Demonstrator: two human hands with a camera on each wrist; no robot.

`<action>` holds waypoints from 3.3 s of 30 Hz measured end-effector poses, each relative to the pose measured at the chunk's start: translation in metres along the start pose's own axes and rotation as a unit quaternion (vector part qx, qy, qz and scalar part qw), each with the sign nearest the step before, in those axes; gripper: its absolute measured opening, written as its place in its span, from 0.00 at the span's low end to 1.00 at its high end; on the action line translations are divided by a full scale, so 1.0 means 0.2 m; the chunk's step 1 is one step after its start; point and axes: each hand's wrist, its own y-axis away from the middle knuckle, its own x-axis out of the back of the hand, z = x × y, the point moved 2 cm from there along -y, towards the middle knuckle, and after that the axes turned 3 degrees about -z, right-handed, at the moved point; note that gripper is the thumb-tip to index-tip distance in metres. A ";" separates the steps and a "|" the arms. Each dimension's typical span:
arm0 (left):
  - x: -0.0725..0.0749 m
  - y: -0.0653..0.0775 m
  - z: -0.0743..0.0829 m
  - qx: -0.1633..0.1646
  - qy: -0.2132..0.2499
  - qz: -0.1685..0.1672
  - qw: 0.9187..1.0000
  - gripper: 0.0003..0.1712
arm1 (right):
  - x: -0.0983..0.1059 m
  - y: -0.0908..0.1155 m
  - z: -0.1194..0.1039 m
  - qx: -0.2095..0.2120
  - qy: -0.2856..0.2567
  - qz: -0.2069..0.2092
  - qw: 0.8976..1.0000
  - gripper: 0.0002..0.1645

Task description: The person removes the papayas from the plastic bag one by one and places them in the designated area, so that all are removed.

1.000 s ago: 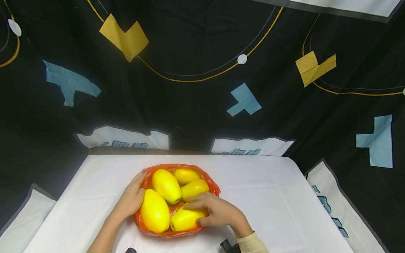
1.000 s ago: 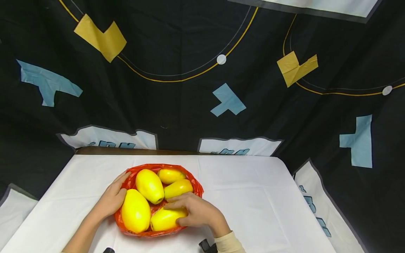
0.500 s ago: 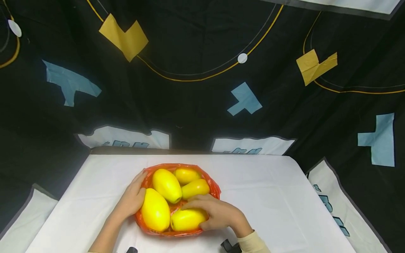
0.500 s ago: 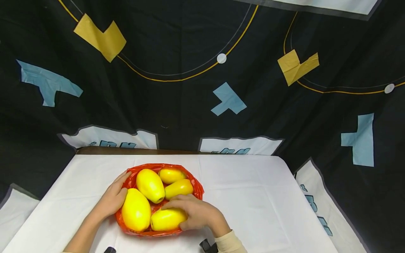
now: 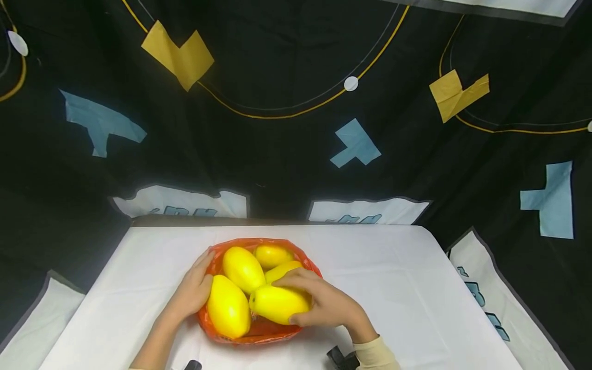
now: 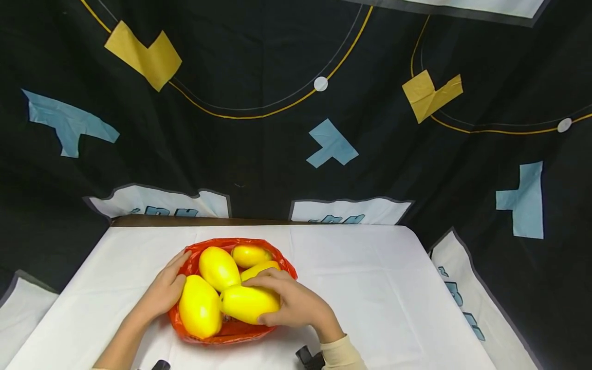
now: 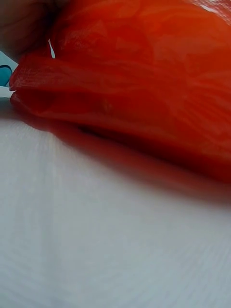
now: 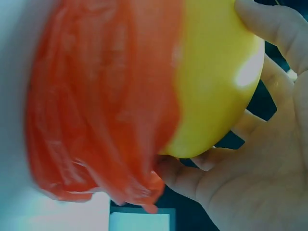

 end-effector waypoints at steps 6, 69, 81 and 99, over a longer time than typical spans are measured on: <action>0.01 -0.01 0.01 -0.001 0.002 0.001 1.000 0.32 | 0.10 0.01 -0.01 -0.023 -0.006 0.081 0.996 0.42; 0.00 0.01 -0.02 0.005 0.009 -0.003 1.000 0.32 | 0.24 0.28 0.62 -0.368 0.032 0.274 0.888 0.38; 0.01 0.00 -0.02 0.008 0.000 -0.004 1.000 0.33 | 0.26 0.24 0.60 -0.409 0.054 0.251 0.876 0.43; 0.01 0.00 -0.01 0.008 0.002 -0.006 1.000 0.33 | 0.35 0.22 0.44 -0.344 0.068 0.294 0.889 0.47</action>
